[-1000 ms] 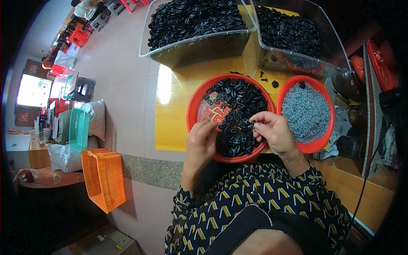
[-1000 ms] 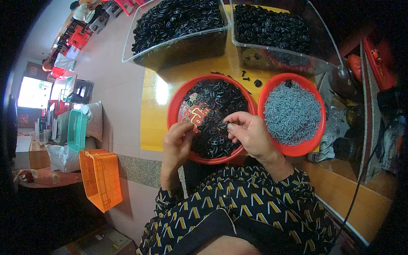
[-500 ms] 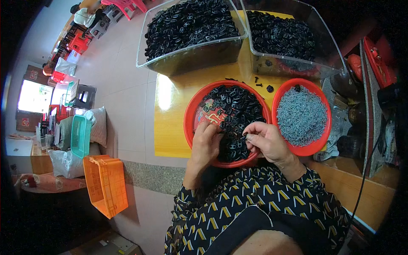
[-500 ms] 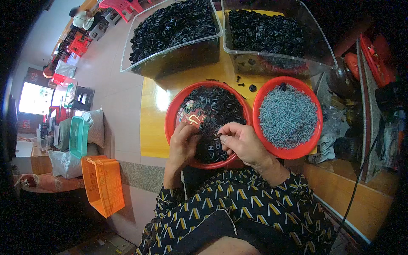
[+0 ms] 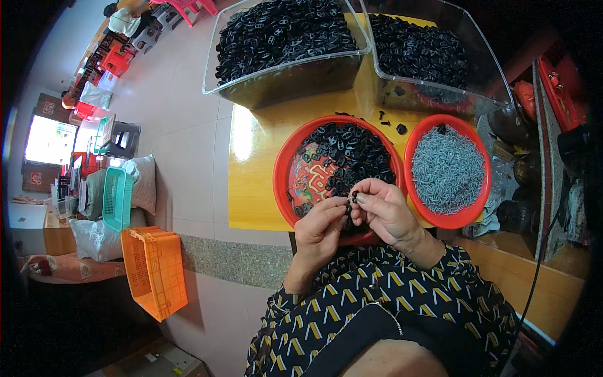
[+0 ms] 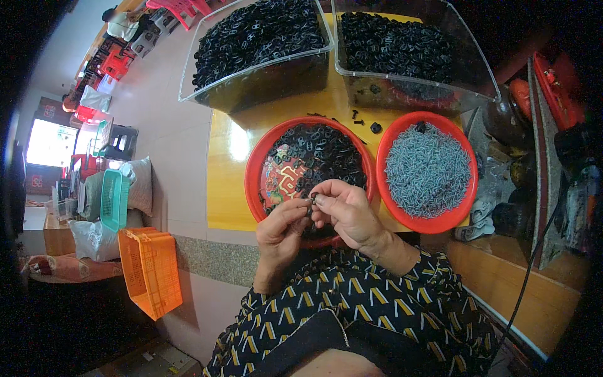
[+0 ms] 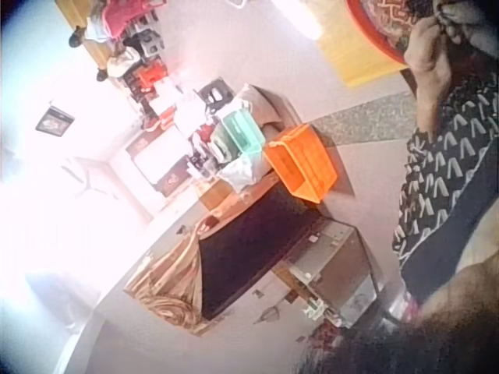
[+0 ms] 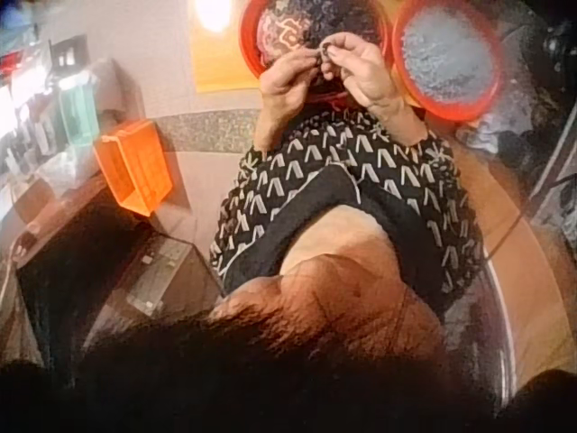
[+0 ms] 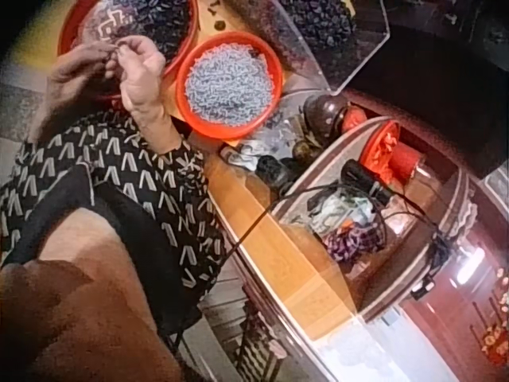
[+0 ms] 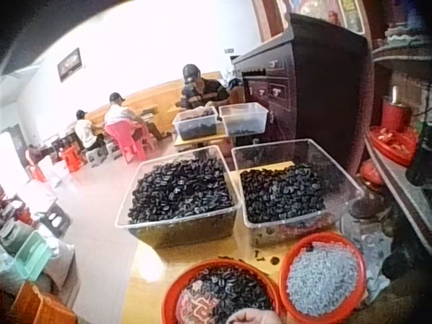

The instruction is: The person sorts and assembles small black plastic components by hand at a low workspace table.

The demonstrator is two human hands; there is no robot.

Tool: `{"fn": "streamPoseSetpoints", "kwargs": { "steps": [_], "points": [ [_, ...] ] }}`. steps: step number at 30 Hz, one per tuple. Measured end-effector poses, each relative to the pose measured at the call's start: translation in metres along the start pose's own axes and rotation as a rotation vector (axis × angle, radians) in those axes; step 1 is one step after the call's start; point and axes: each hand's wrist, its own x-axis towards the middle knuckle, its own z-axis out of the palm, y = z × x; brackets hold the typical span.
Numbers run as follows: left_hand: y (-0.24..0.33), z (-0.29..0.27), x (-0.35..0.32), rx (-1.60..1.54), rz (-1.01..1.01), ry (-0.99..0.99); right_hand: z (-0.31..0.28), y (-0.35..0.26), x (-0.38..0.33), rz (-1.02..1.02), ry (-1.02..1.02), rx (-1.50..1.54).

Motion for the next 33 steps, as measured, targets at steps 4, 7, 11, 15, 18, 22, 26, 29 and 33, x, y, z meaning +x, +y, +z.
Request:
{"fn": "streamPoseSetpoints", "kwargs": {
  "steps": [4, 7, 11, 15, 18, 22, 26, 29, 33],
  "points": [
    [0.0, -0.004, -0.004, -0.031, -0.064, 0.016, 0.003, 0.001, 0.001, 0.006, 0.0, 0.0],
    [0.005, -0.004, -0.006, -0.246, -0.295, 0.052, 0.003, 0.003, 0.002, 0.005, -0.033, 0.013],
    [0.003, -0.006, -0.009, -0.485, -0.457, 0.018, 0.004, 0.004, 0.005, 0.007, -0.029, 0.022],
    [0.001, -0.006, -0.009, -0.519, -0.473, 0.011, 0.003, 0.006, 0.007, 0.002, -0.031, 0.04],
    [0.0, -0.005, -0.009, -0.501, -0.415, 0.011, 0.003, 0.005, 0.007, 0.017, -0.021, -0.006],
    [-0.003, -0.01, -0.011, -0.651, -0.514, 0.04, 0.004, 0.006, 0.006, 0.022, 0.016, -0.082],
    [-0.009, -0.009, -0.011, -0.733, -0.528, 0.072, 0.003, 0.006, 0.005, 0.009, -0.001, -0.16],
    [-0.011, -0.004, -0.009, -0.688, -0.48, 0.131, 0.006, 0.007, 0.006, 0.015, -0.006, -0.154],
    [-0.02, -0.004, -0.01, -0.408, -0.252, 0.1, 0.007, 0.008, 0.007, 0.025, 0.007, -0.096]
  ]
}}
